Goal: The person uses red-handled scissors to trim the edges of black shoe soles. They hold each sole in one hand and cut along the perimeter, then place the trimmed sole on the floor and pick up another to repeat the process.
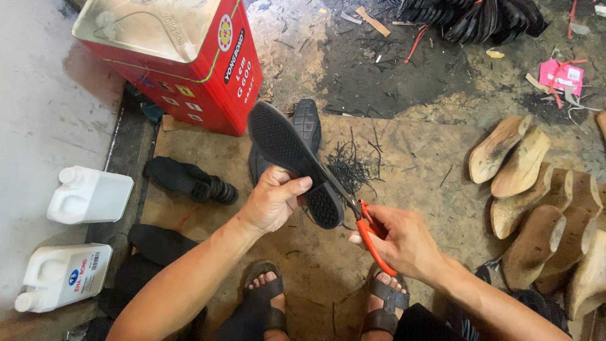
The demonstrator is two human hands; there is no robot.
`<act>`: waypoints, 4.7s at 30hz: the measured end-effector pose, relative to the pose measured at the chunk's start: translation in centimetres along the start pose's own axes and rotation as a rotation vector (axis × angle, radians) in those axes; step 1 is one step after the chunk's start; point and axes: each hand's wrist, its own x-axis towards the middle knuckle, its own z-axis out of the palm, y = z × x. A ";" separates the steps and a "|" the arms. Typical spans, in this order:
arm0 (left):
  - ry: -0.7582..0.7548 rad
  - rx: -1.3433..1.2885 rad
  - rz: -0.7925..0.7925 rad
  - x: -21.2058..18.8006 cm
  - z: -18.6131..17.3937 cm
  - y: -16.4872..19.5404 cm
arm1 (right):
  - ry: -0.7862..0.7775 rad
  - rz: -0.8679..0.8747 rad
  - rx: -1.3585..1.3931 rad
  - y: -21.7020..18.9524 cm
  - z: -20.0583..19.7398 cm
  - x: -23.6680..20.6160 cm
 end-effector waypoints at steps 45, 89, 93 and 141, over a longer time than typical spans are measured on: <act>0.124 -0.096 -0.131 0.7 0.0 -1.8 | -0.072 0.326 0.115 2.3 0.8 0.6; -0.004 -0.195 0.060 1.0 1.3 -2.1 | 0.099 -0.023 -0.093 1.9 1.0 1.2; -0.020 -0.185 0.045 0.8 0.9 -1.8 | 0.022 0.072 0.019 1.7 0.8 1.3; -0.187 0.579 -0.213 1.2 -4.4 2.9 | -0.146 -0.035 0.028 2.8 -2.0 1.5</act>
